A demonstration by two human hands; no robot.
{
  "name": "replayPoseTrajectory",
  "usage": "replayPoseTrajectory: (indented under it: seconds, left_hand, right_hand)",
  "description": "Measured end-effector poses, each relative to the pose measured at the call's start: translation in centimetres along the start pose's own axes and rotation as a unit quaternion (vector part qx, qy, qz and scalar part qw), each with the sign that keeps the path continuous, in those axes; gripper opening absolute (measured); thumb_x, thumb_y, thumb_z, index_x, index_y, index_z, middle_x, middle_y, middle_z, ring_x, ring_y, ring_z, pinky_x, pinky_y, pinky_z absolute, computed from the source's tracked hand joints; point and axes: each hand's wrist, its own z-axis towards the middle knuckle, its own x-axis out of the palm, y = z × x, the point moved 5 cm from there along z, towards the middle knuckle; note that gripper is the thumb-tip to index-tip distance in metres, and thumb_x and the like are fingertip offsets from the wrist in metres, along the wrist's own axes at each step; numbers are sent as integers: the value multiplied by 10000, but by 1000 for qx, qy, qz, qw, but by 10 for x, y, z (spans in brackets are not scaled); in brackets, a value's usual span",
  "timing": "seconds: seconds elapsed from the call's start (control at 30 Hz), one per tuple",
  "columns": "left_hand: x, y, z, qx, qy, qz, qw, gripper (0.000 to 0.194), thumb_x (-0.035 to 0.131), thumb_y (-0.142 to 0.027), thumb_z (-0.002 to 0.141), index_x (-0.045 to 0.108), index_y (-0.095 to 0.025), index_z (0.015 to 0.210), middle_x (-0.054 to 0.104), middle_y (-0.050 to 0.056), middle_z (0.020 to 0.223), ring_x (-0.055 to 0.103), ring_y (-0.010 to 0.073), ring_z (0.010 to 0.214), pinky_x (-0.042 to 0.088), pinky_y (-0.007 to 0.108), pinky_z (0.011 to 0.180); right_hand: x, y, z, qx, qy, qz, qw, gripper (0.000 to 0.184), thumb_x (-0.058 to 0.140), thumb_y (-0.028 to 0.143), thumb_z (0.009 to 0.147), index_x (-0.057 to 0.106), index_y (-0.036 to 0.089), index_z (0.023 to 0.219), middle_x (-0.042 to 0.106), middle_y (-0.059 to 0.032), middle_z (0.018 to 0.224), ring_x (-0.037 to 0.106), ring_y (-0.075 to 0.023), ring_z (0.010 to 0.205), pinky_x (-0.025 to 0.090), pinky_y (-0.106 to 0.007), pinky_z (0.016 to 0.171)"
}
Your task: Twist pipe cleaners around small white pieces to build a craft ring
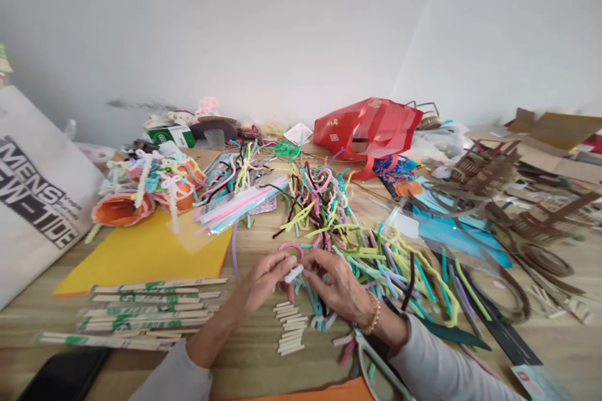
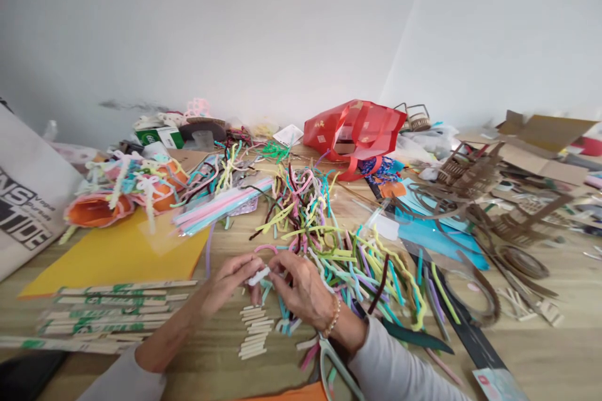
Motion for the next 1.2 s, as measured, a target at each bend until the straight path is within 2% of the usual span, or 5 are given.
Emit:
replayPoseTrajectory:
  seconds: [0.27, 0.43, 0.53, 0.97, 1.2]
  left_hand:
    - [-8, -9, -2, 34, -58, -17, 998, 386, 518, -416, 838, 541, -156, 1122, 652, 104, 1043, 637, 212, 869, 483, 267, 675]
    - [-6, -11, -4, 84, -80, 42, 992, 353, 644, -269, 758, 603, -169, 1095, 649, 97, 1070, 620, 213, 911, 488, 290, 760]
    - [-8, -4, -1, 96, -81, 45, 991, 186, 639, -281, 762, 688, -134, 866, 695, 91, 928, 631, 202, 829, 492, 291, 748]
    - [-19, 9, 2, 39, -109, 36, 993, 252, 627, -304, 764, 673, -121, 932, 675, 48, 774, 607, 161, 706, 489, 259, 667]
    - [-11, 11, 5, 65, -61, 12, 996, 381, 696, -243, 706, 623, -145, 1067, 612, 113, 1132, 607, 197, 871, 485, 275, 727]
  right_hand:
    - [2, -32, 5, 211, -5, 340, 917, 286, 655, 415, 745, 538, 154, 757, 529, 27, 609, 477, -76, 502, 419, -187, 465]
    - [11, -34, 1, 272, 61, 406, 870, 318, 702, 413, 701, 551, 139, 760, 547, 29, 593, 516, -68, 481, 447, -173, 450]
    - [15, -30, -2, 274, 105, 392, 872, 352, 687, 457, 713, 544, 138, 749, 559, 31, 591, 530, -63, 448, 432, -164, 427]
    - [18, -32, 0, 242, 130, 316, 908, 433, 606, 565, 741, 535, 138, 752, 582, 21, 611, 558, -72, 464, 422, -157, 413]
    - [18, -34, -1, 246, 130, 312, 908, 410, 599, 545, 745, 524, 142, 734, 579, 30, 576, 537, -66, 420, 425, -165, 409]
